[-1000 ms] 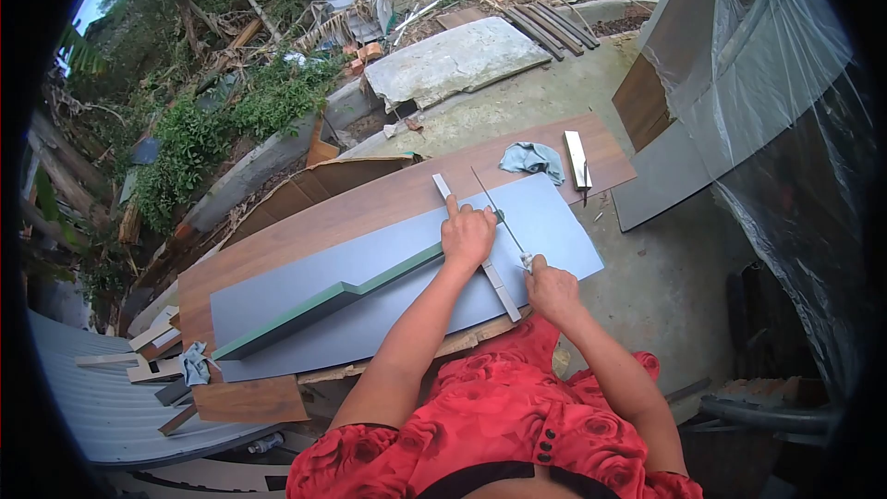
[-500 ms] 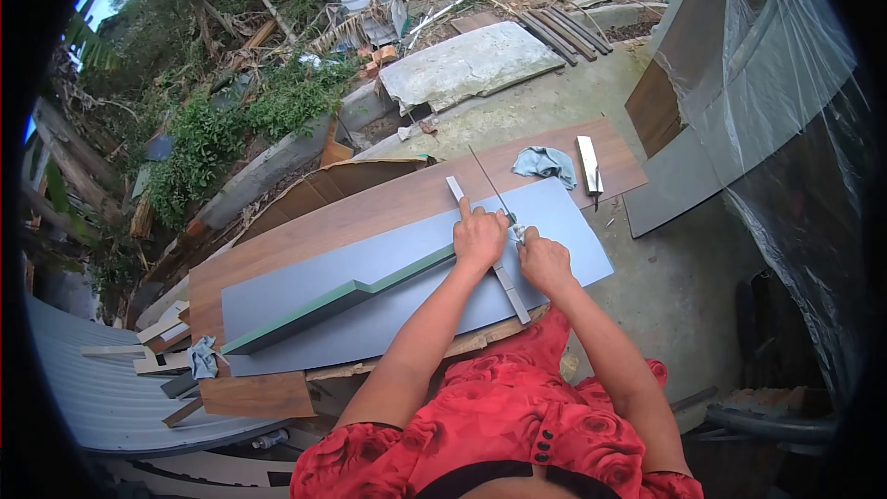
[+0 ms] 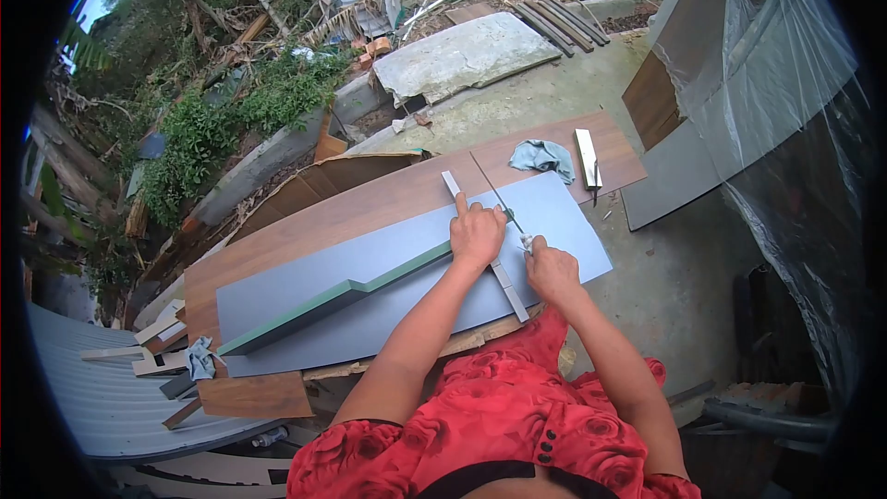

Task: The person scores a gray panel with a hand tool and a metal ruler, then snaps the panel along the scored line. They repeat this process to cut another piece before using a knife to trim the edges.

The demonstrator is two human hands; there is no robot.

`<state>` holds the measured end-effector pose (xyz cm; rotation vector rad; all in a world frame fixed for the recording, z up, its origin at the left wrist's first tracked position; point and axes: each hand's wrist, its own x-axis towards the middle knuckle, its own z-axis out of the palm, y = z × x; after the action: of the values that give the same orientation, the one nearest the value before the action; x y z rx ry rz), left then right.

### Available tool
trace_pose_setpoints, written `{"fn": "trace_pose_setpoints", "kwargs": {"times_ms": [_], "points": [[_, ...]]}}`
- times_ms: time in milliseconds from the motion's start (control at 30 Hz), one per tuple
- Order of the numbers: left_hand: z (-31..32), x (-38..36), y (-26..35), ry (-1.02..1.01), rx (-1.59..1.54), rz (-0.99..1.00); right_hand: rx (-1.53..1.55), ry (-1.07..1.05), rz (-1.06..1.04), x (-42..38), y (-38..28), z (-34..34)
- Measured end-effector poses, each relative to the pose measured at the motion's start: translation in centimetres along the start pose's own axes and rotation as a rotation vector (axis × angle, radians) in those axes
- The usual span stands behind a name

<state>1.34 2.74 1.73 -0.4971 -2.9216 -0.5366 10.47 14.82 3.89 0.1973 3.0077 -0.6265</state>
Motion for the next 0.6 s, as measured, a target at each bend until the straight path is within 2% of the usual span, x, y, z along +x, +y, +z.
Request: {"fn": "trace_pose_setpoints", "kwargs": {"times_ms": [167,467,600], "points": [[0.3,0.0,-0.3,0.055,-0.009,0.001,0.037,0.051,-0.044,2.5,-0.8,1.0],[0.2,0.1,-0.2,0.007,-0.01,0.017,-0.037,-0.038,0.063,-8.5,3.7,0.4],[0.1,0.1,-0.2,0.012,-0.025,0.011,-0.038,-0.074,0.053,-4.1,1.4,-0.9]]}}
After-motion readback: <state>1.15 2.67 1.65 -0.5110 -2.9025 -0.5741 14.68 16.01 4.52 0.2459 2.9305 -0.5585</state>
